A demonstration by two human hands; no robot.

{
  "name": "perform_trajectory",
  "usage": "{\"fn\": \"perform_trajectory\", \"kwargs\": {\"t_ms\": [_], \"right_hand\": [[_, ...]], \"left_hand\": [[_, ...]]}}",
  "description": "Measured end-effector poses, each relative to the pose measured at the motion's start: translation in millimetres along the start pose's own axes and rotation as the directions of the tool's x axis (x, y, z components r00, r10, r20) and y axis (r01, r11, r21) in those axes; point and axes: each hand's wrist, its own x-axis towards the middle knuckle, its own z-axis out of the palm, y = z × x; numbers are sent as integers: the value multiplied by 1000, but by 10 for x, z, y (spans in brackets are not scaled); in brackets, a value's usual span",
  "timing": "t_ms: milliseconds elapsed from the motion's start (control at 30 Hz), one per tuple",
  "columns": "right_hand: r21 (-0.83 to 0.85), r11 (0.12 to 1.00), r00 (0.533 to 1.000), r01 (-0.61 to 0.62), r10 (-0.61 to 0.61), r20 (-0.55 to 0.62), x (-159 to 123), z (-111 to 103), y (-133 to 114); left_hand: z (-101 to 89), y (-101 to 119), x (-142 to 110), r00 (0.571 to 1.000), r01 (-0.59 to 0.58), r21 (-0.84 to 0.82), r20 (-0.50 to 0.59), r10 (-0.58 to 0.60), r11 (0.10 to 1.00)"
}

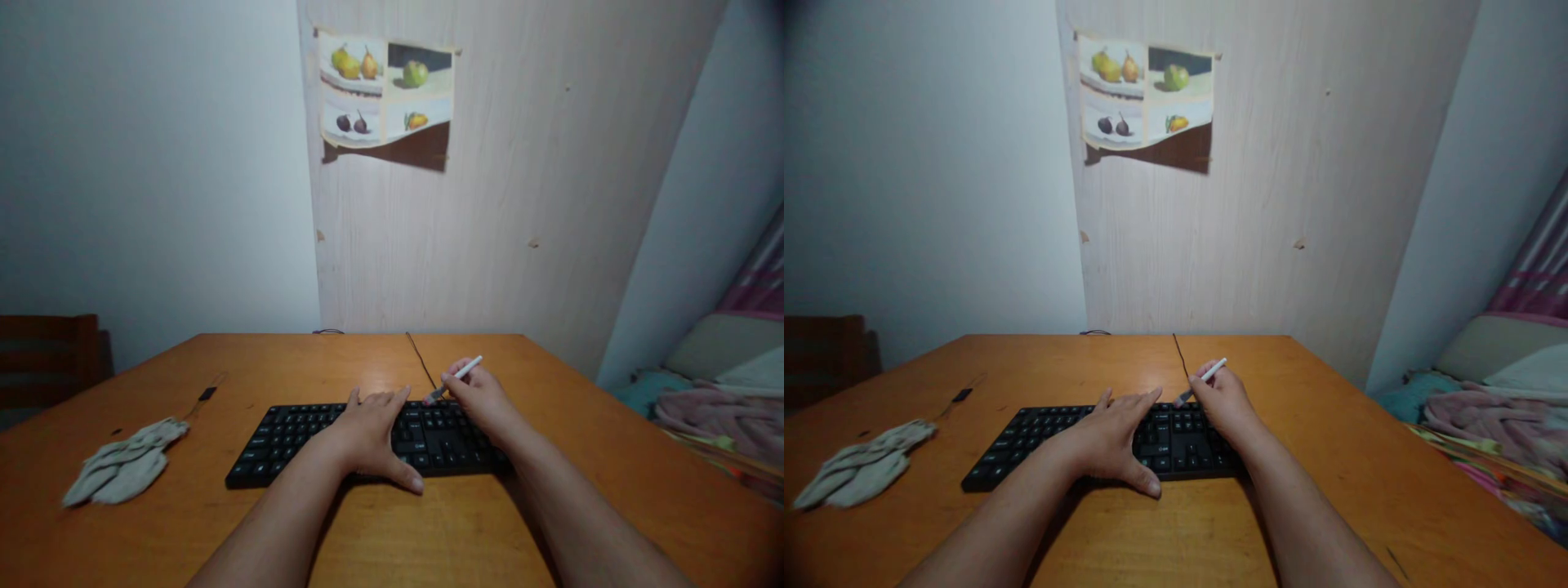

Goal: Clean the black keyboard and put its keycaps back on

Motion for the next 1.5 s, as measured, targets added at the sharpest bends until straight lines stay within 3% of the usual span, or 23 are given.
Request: {"fn": "perform_trajectory", "kwargs": {"t_ms": [333, 567, 800, 1233, 1300, 1400, 1500], "right_hand": [[-55, 998, 995, -15, 21, 102, -31, 99, 135], [-240, 970, 991, 46, -13, 135, -36, 83, 166], [-421, 906, 996, 55, -23, 82, -17, 2, 131], [-675, 735, 996, 66, -13, 84, -39, -99, 23], [-716, 696, 998, 48, -9, 59, -52, -119, -22], [-752, 658, 997, -34, -27, -68, -61, -162, -69], [-625, 779, 986, -49, -63, -156, -49, -176, -52]], "left_hand": [[77, -11, 30, 998, 13, -24, -60, -14, 1000], [83, -14, 23, 997, -1, -35, -75, -1, 999], [89, -30, 19, 996, -15, -57, -94, 9, 998], [76, -21, 21, 996, -7, -54, -94, 2, 999], [71, -17, 24, 996, -6, -57, -89, 1, 998], [64, -11, 25, 996, -5, -58, -92, 0, 998], [67, -8, 20, 995, -7, -52, -99, 1, 999]]}}
